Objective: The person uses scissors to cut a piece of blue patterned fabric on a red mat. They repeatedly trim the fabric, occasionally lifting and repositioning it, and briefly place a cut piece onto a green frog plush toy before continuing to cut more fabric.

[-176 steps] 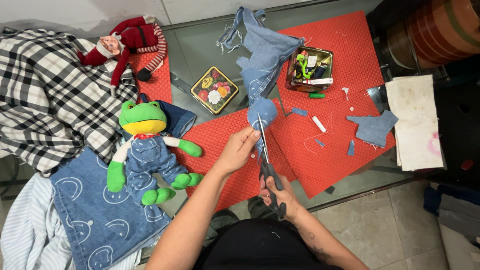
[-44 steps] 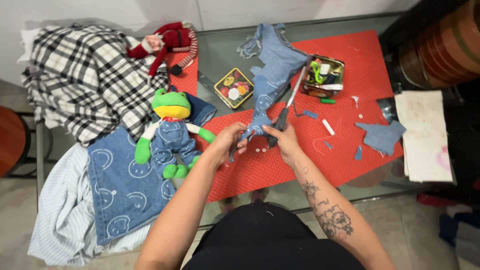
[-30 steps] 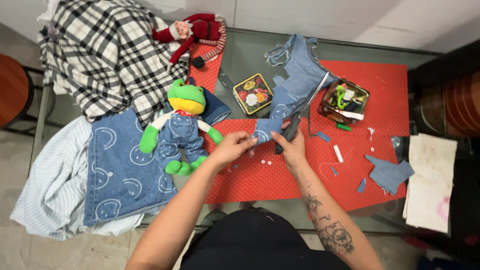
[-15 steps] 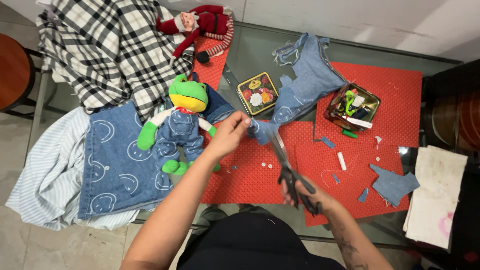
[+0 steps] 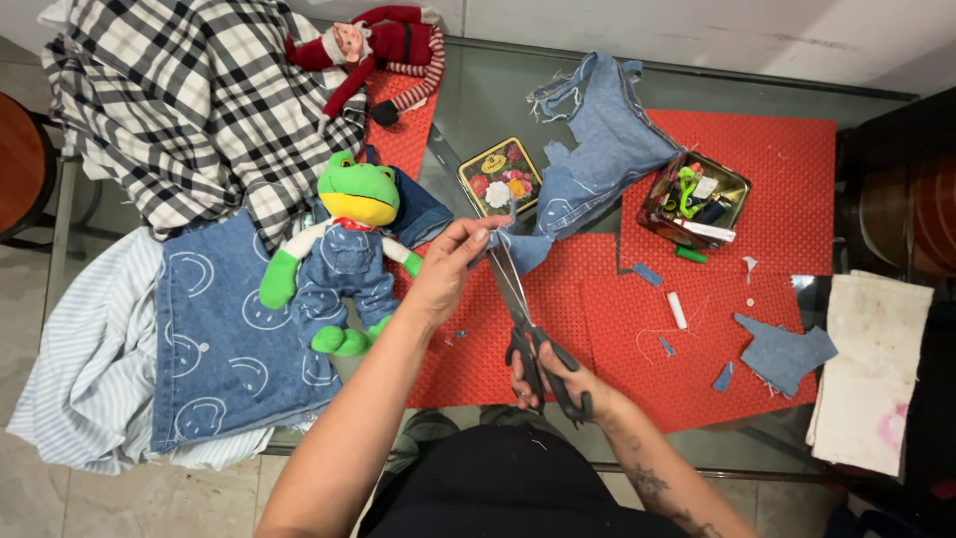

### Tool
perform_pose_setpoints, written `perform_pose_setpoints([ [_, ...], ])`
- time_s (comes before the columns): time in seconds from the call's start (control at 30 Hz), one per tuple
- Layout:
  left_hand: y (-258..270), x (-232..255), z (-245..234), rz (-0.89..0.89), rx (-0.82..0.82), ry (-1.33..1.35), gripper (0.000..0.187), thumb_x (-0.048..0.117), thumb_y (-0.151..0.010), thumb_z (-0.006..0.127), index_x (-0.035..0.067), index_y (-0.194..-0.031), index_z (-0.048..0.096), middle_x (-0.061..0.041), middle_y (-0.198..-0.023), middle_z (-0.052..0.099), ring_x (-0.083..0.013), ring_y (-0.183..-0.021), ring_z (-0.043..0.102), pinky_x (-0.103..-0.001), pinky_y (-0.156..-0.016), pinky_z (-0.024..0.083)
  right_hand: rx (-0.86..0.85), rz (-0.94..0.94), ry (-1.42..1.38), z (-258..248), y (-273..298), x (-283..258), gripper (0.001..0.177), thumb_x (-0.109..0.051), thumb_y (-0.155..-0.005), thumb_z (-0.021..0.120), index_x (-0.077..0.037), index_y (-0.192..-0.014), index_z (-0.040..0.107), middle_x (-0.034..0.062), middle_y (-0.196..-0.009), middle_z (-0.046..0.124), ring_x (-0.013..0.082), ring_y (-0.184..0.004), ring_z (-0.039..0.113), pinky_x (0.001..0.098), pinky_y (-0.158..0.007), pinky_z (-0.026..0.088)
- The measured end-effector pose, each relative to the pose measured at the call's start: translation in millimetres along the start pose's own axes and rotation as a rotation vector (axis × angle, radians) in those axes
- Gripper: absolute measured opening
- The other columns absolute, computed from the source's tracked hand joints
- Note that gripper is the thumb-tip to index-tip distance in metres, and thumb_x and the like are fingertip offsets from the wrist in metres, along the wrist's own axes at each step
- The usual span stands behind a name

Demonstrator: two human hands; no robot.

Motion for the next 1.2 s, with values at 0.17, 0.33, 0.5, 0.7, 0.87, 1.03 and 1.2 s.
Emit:
perform_pose_setpoints([
  [0.17,0.2,2.4,2.2,0.060,-0.038,0.007,0.012,0.022,-0.104,0.063,0.010,-0.099,0.064,-0.014,-0.136,0.066,-0.0185,-0.126,0.059,-0.037,-0.112,0.041,-0.012,-0.112,-0.023,7.1,-3.6,-14.8,0.066,-0.071,-0.099,0.045,-0.006,-0.105,0.056,0.0048,-0.082,0.055,0.0152,-0.073,0.054,0.0344,-0.078,0.053],
  [0.33,-2.8,-13.6,6.5,-0.012,-0.058,0.103,0.017,0.022,-0.110,0.059,0.009,-0.099,0.060,-0.017,-0.128,0.072,-0.0216,-0.114,0.062,-0.035,-0.093,0.044,0.018,-0.083,-0.036,7.7,-10.2,-20.8,0.065,-0.071,-0.097,0.046,-0.008,-0.105,0.055,0.0046,-0.081,0.054,0.0156,-0.072,0.052,0.0351,-0.079,0.052],
  [0.5,-9.0,-33.6,7.0,-0.105,-0.006,0.196,0.017,0.026,-0.102,0.055,0.012,-0.093,0.055,-0.008,-0.107,0.073,-0.0176,-0.102,0.070,-0.033,-0.091,0.055,-0.004,-0.122,-0.164,21.0,-17.2,-29.2,0.070,-0.074,-0.096,0.044,-0.006,-0.105,0.055,0.0048,-0.082,0.052,0.0168,-0.074,0.051,0.0369,-0.080,0.047],
  [0.7,-8.7,-50.6,3.8,-0.086,0.010,0.262,0.017,0.023,-0.112,0.057,0.010,-0.100,0.055,0.002,-0.096,0.061,-0.0079,-0.088,0.058,-0.027,-0.081,0.050,-0.116,-0.164,-0.380,44.3,-28.5,-37.2,0.081,-0.084,-0.086,0.045,-0.005,-0.105,0.053,0.0048,-0.086,0.050,0.0186,-0.076,0.050,0.0397,-0.083,0.044],
  [0.87,-6.3,-60.1,2.4,-0.143,-0.013,0.238,0.018,0.025,-0.107,0.057,0.010,-0.097,0.056,0.001,-0.092,0.063,-0.0078,-0.083,0.060,-0.026,-0.075,0.051,-0.083,-0.158,-0.418,41.4,-33.9,-34.7,0.083,-0.087,-0.083,0.046,-0.006,-0.101,0.052,0.0039,-0.084,0.048,0.0184,-0.074,0.050,0.0396,-0.082,0.044],
  [1.03,-8.7,-60.9,-1.1,-0.128,0.005,0.175,0.017,0.024,-0.108,0.058,0.008,-0.101,0.059,0.002,-0.093,0.063,-0.0064,-0.084,0.059,-0.024,-0.076,0.049,-0.039,-0.180,-0.429,27.6,-37.5,-20.3,0.078,-0.086,-0.086,0.047,-0.008,-0.095,0.050,0.0015,-0.077,0.045,0.0146,-0.065,0.044,0.0353,-0.070,0.041],
  [1.2,-13.8,-63.4,-1.5,-0.075,-0.016,0.085,0.021,0.026,-0.108,0.057,0.008,-0.098,0.059,0.004,-0.089,0.060,-0.0054,-0.082,0.055,-0.024,-0.075,0.047,0.080,-0.168,-0.329,8.4,-35.5,-9.0,0.074,-0.083,-0.090,0.048,-0.009,-0.094,0.050,0.0002,-0.073,0.043,0.0126,-0.059,0.040,0.0331,-0.062,0.038],
])
Point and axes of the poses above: each hand's wrist, its own y-axis away from the middle knuckle, its own z-axis out of the palm, x = y × z, the point moved 7 cm from there along -y, towards the middle knuckle
